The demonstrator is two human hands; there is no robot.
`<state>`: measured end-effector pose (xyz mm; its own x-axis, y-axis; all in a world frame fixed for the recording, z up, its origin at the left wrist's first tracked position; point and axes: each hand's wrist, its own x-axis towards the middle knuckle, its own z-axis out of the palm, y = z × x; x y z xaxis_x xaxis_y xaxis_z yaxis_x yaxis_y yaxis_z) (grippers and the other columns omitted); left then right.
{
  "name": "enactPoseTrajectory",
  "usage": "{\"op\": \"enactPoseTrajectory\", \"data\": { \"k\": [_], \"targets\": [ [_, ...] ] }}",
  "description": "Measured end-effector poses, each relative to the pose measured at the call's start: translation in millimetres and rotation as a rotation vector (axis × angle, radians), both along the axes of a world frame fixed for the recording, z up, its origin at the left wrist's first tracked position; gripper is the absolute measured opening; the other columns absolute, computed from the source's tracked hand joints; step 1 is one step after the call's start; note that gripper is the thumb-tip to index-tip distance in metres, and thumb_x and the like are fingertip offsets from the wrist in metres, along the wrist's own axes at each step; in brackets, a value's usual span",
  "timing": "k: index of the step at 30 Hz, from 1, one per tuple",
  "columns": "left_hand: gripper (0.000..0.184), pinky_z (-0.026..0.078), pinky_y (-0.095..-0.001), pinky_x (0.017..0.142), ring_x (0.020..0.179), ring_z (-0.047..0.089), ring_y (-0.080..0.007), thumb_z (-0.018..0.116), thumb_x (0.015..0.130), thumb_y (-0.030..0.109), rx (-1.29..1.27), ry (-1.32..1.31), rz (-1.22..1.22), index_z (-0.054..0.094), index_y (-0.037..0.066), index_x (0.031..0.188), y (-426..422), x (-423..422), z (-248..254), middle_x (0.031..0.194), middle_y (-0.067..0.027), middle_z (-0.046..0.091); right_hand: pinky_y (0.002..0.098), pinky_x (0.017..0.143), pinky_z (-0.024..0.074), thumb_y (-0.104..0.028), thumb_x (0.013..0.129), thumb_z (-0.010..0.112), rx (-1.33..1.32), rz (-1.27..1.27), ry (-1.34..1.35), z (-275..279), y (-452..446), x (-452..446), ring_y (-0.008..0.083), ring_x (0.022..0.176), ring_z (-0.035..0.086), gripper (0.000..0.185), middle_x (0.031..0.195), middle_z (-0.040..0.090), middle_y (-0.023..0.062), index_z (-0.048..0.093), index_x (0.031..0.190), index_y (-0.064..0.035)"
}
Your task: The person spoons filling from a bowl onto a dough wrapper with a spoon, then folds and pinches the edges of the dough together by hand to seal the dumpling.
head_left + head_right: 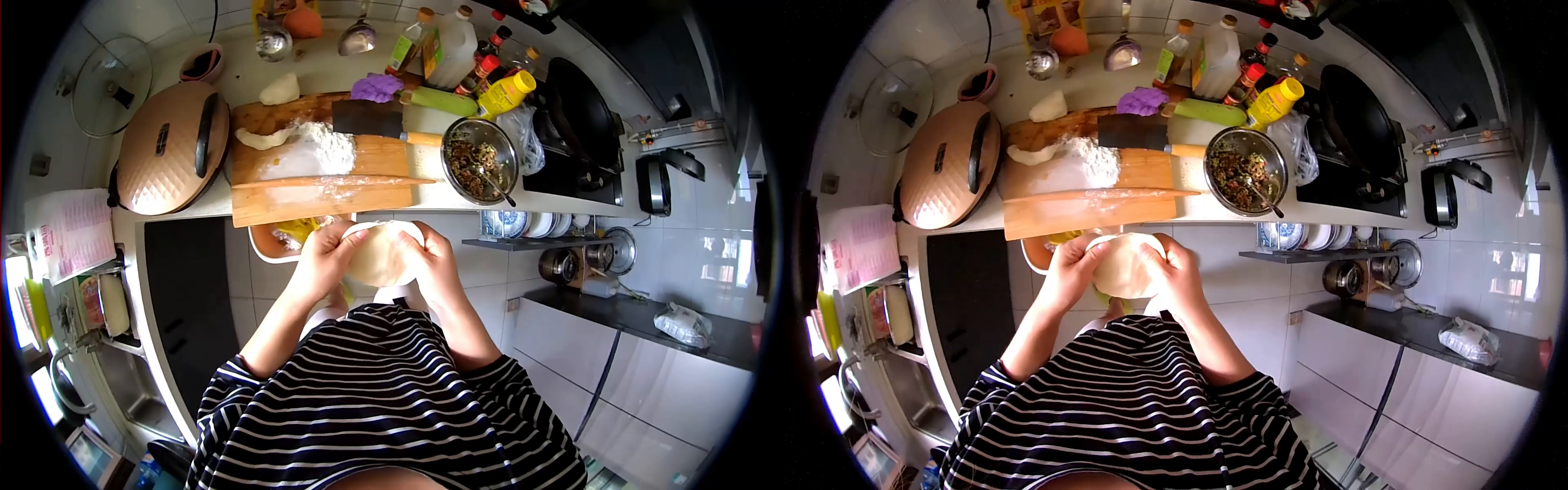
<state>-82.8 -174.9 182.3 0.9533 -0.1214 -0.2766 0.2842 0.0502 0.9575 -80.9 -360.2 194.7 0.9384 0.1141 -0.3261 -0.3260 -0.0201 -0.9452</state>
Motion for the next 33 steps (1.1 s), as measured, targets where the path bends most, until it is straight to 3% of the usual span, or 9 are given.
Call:
{"op": "enactPoseTrajectory", "data": {
  "k": [2, 5, 9, 12, 19, 23, 26, 32, 33],
  "targets": [
    [0.047, 0.049, -0.0294, 0.083, 0.088, 0.060, -0.0147, 0.059, 0.095, 0.037, -0.171, 0.160, -0.202, 0.060, -0.003, 0.120, 5.5, 0.7, 16.1, 0.103, -0.0087, 0.065, 0.0258, 0.079, 0.0512, -0.013, 0.093, 0.059, 0.154, 0.007, 0.045, 20.9, -10.9, 7.3, 0.0133, 0.092, 0.061, 0.025, 0.103, 0.065, 0.0071, 0.059, 0.115, -0.0001],
    [0.092, 0.026, -0.0428, 0.114, 0.137, 0.036, -0.0271, 0.055, 0.086, 0.064, -0.737, 0.074, -0.317, 0.029, 0.000, 0.148, -13.3, 8.4, 49.6, 0.148, -0.0158, 0.037, 0.0284, 0.083, 0.0509, -0.010, 0.090, 0.057, 0.359, 0.045, 0.124, 60.6, -35.3, 24.0, 0.0165, 0.100, 0.060, 0.029, 0.109, 0.060, 0.0084, 0.055, 0.118, -0.0030],
    [0.088, 0.036, -0.0456, 0.109, 0.132, 0.044, -0.0297, 0.035, 0.089, 0.072, -1.208, 0.354, -0.115, 0.032, 0.007, 0.148, -85.6, 45.1, 27.1, 0.144, -0.0147, 0.043, 0.0300, 0.088, 0.0494, -0.007, 0.089, 0.058, 0.410, 0.115, 0.111, 70.7, -76.9, 52.6, 0.0167, 0.105, 0.058, 0.030, 0.112, 0.059, 0.0087, 0.054, 0.119, -0.0020],
    [0.080, 0.042, -0.0473, 0.104, 0.123, 0.052, -0.0313, 0.037, 0.092, 0.067, -1.773, 0.462, -0.126, 0.035, 0.008, 0.145, -151.2, 54.8, -5.2, 0.141, -0.0144, 0.047, 0.0278, 0.090, 0.0469, -0.009, 0.092, 0.060, 0.278, 0.143, -0.026, 41.9, -110.9, 72.3, 0.0140, 0.102, 0.057, 0.030, 0.108, 0.060, 0.0058, 0.054, 0.121, -0.0044],
    [0.072, 0.039, -0.0593, 0.103, 0.128, 0.047, -0.0324, 0.035, 0.093, 0.066, -1.438, 0.481, 0.080, 0.034, 0.018, 0.147, -222.2, 76.7, -8.5, 0.142, -0.0095, 0.047, 0.0289, 0.079, 0.0525, -0.003, 0.082, 0.072, 0.016, 0.217, -0.149, 16.8, -201.6, 110.9, 0.0163, 0.100, 0.058, 0.054, 0.119, 0.054, 0.0105, 0.047, 0.130, -0.0029],
    [0.072, 0.036, -0.0569, 0.106, 0.129, 0.046, -0.0313, 0.036, 0.093, 0.064, -1.365, 0.454, 0.250, 0.035, 0.015, 0.146, -239.3, 74.9, -20.0, 0.143, -0.0094, 0.046, 0.0332, 0.079, 0.0499, -0.015, 0.083, 0.072, -0.582, 0.139, -0.448, -3.9, -254.7, 128.6, 0.0258, 0.096, 0.060, 0.044, 0.106, 0.060, 0.0134, 0.055, 0.122, -0.0050],
    [0.071, 0.037, -0.0525, 0.107, 0.130, 0.045, -0.0307, 0.035, 0.093, 0.065, -1.430, 0.402, 0.357, 0.039, 0.015, 0.144, -237.7, 69.6, -24.8, 0.141, -0.0097, 0.048, 0.0407, 0.078, 0.0514, -0.022, 0.078, 0.077, -0.957, 0.378, -0.443, -27.2, -291.9, 126.0, 0.0320, 0.095, 0.061, 0.067, 0.106, 0.061, 0.0135, 0.045, 0.136, -0.0103],
    [0.074, 0.042, -0.0499, 0.102, 0.126, 0.050, -0.0313, 0.039, 0.090, 0.069, -1.459, 0.398, 0.328, 0.043, 0.015, 0.141, -216.9, 57.9, -42.4, 0.140, -0.0105, 0.049, 0.0366, 0.072, 0.0514, -0.013, 0.075, 0.077, -0.871, 0.588, -0.251, -77.2, -301.9, 112.7, 0.0259, 0.077, 0.062, 0.085, 0.095, 0.062, 0.0116, 0.034, 0.148, -0.0169],
    [0.073, 0.042, -0.0498, 0.102, 0.126, 0.050, -0.0315, 0.040, 0.090, 0.069, -1.453, 0.399, 0.340, 0.044, 0.015, 0.140, -212.9, 59.0, -41.3, 0.140, -0.0106, 0.050, 0.0365, 0.072, 0.0518, -0.008, 0.077, 0.073, -0.841, 0.531, -0.303, -84.0, -297.5, 111.3, 0.0267, 0.079, 0.064, 0.069, 0.096, 0.064, 0.0112, 0.045, 0.140, -0.0157]
  ]
}}
